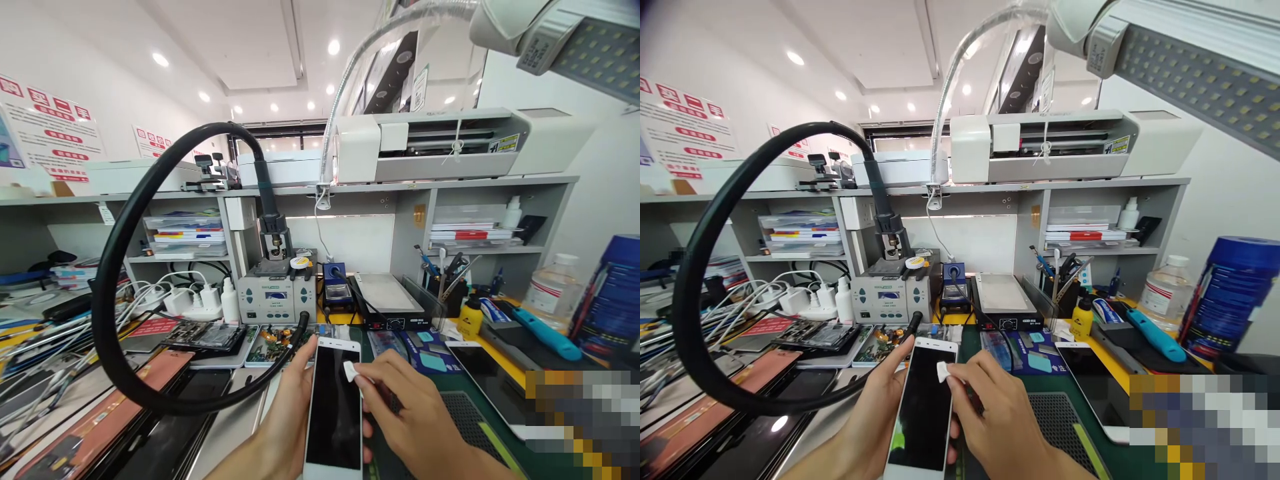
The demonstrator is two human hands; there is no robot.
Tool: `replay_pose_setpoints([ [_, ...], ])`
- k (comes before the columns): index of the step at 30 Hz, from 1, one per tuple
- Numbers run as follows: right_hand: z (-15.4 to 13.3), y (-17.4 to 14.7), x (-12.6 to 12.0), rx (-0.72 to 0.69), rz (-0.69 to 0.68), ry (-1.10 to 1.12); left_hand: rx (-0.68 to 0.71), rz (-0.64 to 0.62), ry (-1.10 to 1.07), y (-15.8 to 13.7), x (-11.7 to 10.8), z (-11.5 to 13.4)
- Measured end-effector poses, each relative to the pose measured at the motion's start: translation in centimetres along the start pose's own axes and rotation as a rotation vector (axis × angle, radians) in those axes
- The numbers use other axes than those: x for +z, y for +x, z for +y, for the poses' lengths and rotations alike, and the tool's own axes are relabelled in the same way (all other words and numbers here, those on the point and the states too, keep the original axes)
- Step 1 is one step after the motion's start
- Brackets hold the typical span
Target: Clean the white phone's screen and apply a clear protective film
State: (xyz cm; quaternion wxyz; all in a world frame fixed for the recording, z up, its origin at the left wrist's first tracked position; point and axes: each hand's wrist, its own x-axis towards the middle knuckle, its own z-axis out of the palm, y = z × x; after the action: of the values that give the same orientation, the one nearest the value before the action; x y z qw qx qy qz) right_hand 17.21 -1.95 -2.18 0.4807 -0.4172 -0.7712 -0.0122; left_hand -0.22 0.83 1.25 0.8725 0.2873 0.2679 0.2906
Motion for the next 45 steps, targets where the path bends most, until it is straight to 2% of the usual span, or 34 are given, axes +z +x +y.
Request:
replay_pose_setpoints([
  [4, 0.0, 0.4, -0.4, 0.042, 0.004, 0.005, -0.005, 0.022, 0.007, -0.2, 0.4, -0.1],
  [10, -0.1, 0.8, -0.9, 0.101, 0.036, 0.001, -0.107, -0.081, 0.073, 0.3, -0.5, -0.3],
  [17, -0.2, 1.3, -1.0, 0.107, 0.096, -0.022, -0.138, -0.136, 0.105, 0.6, -0.9, -0.6],
  [21, -0.4, 1.3, -1.2, 0.079, 0.095, -0.036, -0.131, -0.124, 0.084, 0.9, -0.9, -0.7],
  [29, -0.5, 0.7, -1.0, 0.005, 0.087, -0.054, -0.110, -0.207, 0.085, 1.6, -1.4, -1.6],
  [32, -0.7, 0.6, -0.9, -0.014, 0.071, -0.060, -0.096, -0.192, 0.060, 1.5, -1.2, -2.1],
  [36, -1.1, 0.7, -1.0, 0.001, 0.057, -0.029, -0.068, -0.158, 0.009, 1.1, -0.8, -2.6],
  [45, -1.5, 1.1, -1.2, 0.050, 0.030, 0.064, -0.035, -0.192, -0.001, 0.8, -0.2, -2.9],
])
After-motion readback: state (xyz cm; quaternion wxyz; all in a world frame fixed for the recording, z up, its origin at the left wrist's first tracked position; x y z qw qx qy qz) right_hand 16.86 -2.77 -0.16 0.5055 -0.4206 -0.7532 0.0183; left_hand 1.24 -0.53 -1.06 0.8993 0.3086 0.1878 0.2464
